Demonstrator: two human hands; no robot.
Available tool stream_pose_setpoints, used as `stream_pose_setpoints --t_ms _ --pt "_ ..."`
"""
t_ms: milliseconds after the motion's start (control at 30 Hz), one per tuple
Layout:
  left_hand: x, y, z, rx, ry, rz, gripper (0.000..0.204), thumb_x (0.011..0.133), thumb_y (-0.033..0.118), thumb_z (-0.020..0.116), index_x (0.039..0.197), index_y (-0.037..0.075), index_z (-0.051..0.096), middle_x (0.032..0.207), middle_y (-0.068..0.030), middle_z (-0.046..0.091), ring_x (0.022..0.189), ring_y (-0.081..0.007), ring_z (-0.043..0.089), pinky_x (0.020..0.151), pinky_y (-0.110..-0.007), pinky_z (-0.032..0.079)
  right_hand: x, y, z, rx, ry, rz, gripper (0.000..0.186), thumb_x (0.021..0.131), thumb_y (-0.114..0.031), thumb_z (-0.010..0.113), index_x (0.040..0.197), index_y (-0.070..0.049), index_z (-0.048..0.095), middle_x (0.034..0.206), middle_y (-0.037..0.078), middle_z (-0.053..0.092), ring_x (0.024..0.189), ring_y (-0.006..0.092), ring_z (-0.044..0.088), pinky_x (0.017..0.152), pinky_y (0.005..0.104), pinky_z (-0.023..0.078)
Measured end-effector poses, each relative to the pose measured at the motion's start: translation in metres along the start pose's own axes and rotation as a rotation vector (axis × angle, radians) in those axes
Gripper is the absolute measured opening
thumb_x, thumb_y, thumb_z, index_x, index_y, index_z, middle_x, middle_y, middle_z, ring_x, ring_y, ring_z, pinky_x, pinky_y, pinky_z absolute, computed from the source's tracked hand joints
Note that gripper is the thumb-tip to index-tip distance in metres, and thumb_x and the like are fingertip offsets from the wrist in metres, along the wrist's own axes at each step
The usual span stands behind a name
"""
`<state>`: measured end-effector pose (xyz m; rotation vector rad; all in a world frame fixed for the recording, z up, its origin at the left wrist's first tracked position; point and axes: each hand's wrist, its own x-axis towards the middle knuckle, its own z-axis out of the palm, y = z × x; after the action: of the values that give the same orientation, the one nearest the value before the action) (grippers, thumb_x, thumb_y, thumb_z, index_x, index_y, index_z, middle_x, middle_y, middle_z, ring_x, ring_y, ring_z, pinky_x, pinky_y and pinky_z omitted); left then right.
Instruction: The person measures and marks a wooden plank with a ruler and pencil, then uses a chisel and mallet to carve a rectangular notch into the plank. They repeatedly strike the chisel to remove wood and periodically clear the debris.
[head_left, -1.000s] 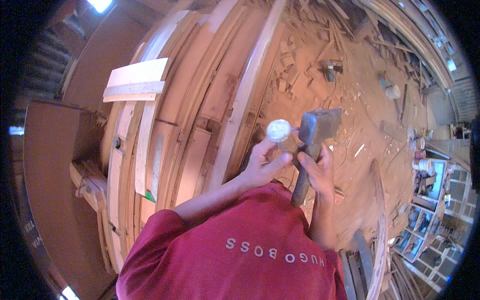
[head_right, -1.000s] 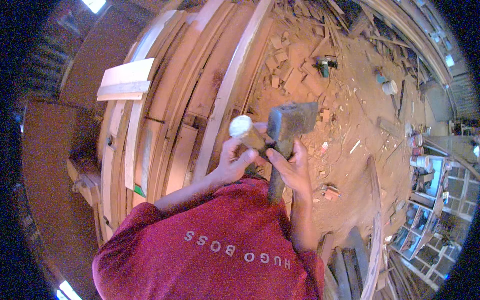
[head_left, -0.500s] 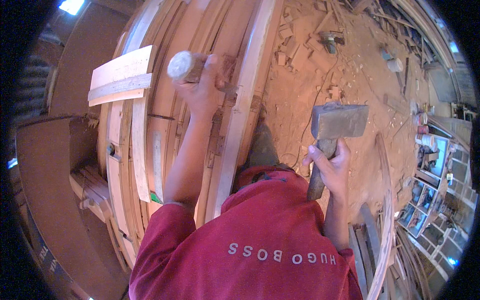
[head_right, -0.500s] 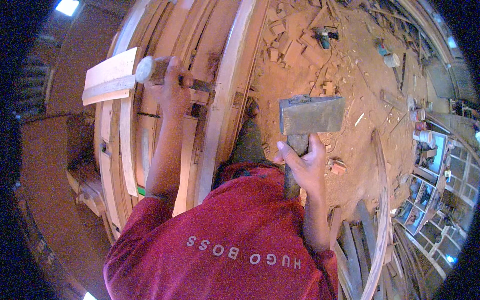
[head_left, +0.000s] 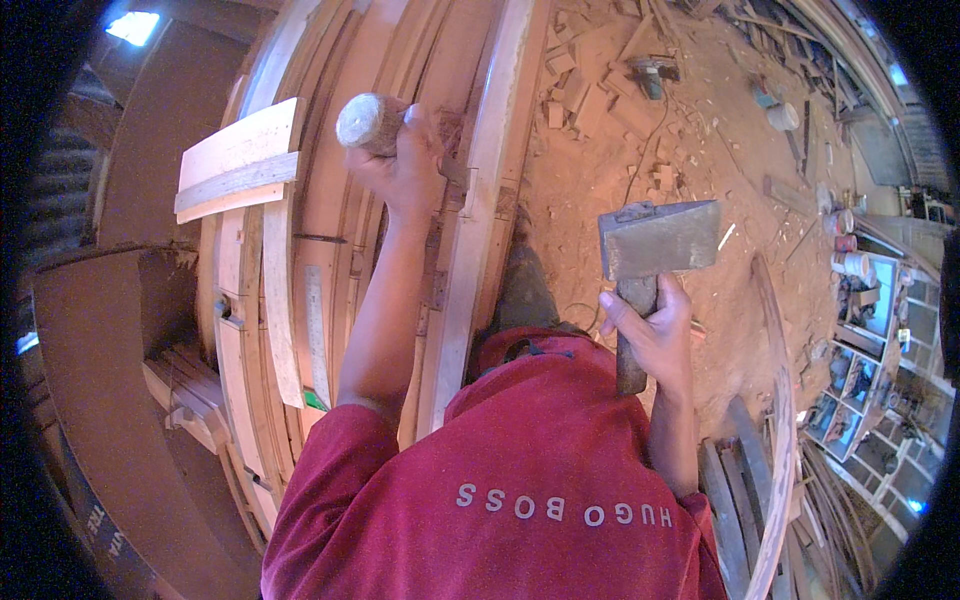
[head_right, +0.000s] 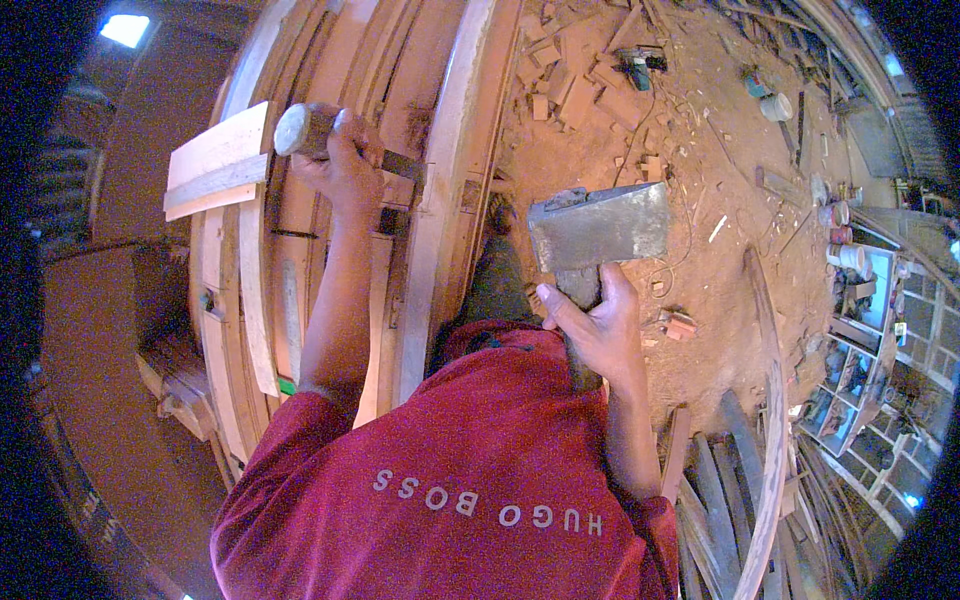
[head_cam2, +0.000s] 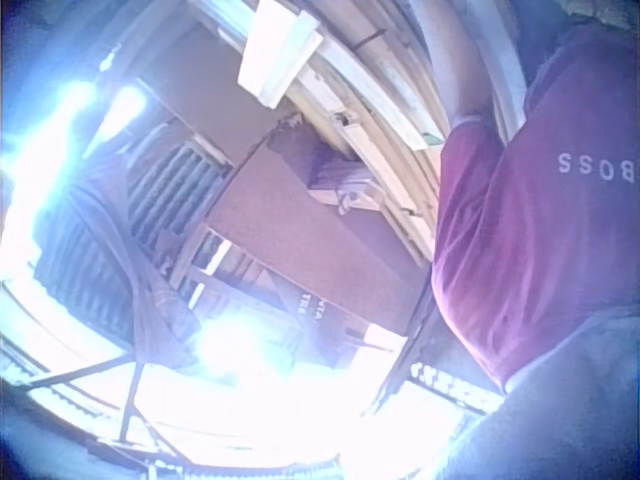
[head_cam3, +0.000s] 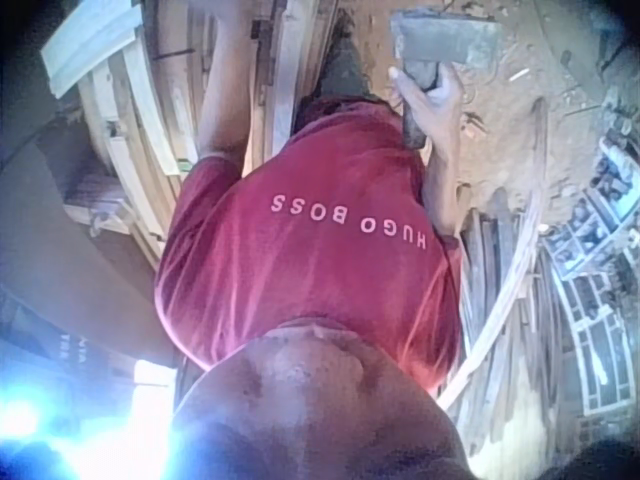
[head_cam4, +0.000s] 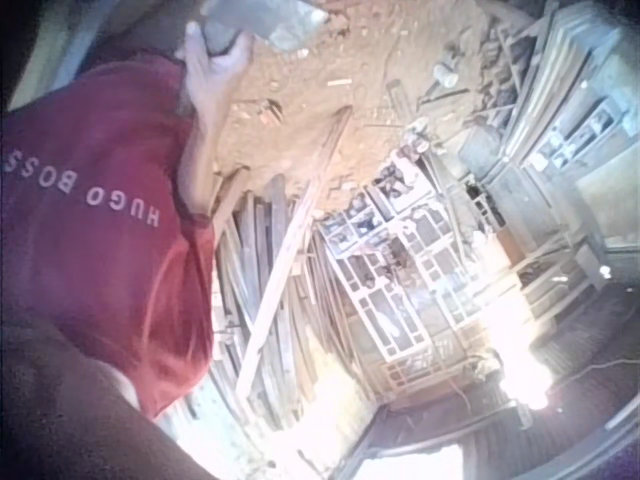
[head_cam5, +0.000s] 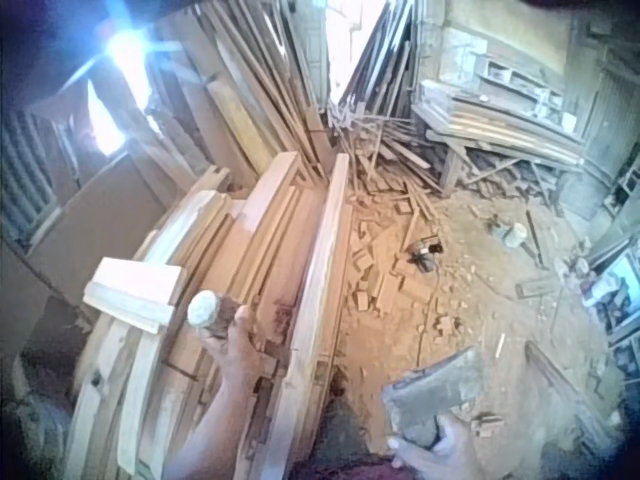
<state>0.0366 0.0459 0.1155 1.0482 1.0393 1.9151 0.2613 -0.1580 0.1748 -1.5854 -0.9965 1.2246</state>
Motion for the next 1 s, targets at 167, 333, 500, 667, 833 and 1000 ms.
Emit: stream_pose_setpoints --t_ms 167,333,500,667,833,1000 --pt "-0.003 0.005 0.009 -0.087 -0.03 -0.033 0.011 0.085 0.0 0.059 0.09 0.007 0.052 0.061 -0.0016 0.051 0.042 -0.0083 0.043 0.034 -0.024 0.031 0.0 0.001 -0.002 0.004 -0.015 0.016 0.028 0.085 0.0 0.07 0.107 0.003 0.053 0.081 0.007 0.062 0.06 0.0127 0.061 0.054 0.0269 0.051" --pt "-0.001 -0.004 0.006 -0.032 -0.018 -0.006 0.013 0.084 0.0 0.06 0.092 0.007 0.052 0.06 -0.0013 0.05 0.042 -0.0081 0.042 0.035 -0.024 0.031 0.001 0.005 -0.003 0.013 -0.007 -0.013 0.028 0.085 -0.009 0.073 0.103 0.002 0.054 0.081 0.006 0.064 0.06 0.012 0.063 0.054 0.0268 0.052" --pt "-0.003 0.003 0.006 -0.102 -0.058 -0.099 0.014 0.084 0.0 0.06 0.094 0.007 0.053 0.065 -0.0017 0.052 0.045 -0.0089 0.045 0.037 -0.024 0.035 0.004 -0.006 0.002 0.012 -0.038 0.016 0.027 0.085 -0.008 0.072 0.103 0.002 0.054 0.079 0.005 0.061 0.059 0.0108 0.06 0.051 0.0264 0.05" --pt "-0.005 0.006 0.018 -0.046 -0.105 -0.116 0.013 0.084 0.0 0.06 0.095 0.006 0.054 0.072 -0.0021 0.057 0.053 -0.0103 0.051 0.045 -0.025 0.042 0.035 -0.044 0.003 -0.398 -0.101 -0.219 0.033 0.084 -0.023 0.074 0.099 0.002 0.058 0.077 0.012 0.061 0.065 0.0212 0.062 0.057 0.034 0.049" --pt "0.003 -0.011 0.014 0.106 -0.055 0.152 0.015 0.078 0.001 0.069 0.09 0.001 0.059 0.082 -0.0038 0.061 0.07 -0.0096 0.058 0.06 -0.026 0.047 0.068 -0.182 0.039 -0.479 -0.08 -0.912 0.037 0.088 -0.031 0.069 0.101 0.002 0.059 0.066 0.012 0.058 0.059 0.0207 0.061 0.05 0.0332 0.045" --pt "-0.003 0.012 0.025 0.042 -0.074 0.143 0.013 0.078 -0.002 0.066 0.089 0.001 0.059 0.082 -0.0019 0.061 0.07 -0.0085 0.057 0.059 -0.025 0.046 0.096 -0.209 0.072 -0.803 -0.149 -1.105 0.033 0.09 -0.029 0.062 0.102 0.002 0.059 0.07 0.018 0.064 0.06 0.0334 0.065 0.054 0.0418 0.051"
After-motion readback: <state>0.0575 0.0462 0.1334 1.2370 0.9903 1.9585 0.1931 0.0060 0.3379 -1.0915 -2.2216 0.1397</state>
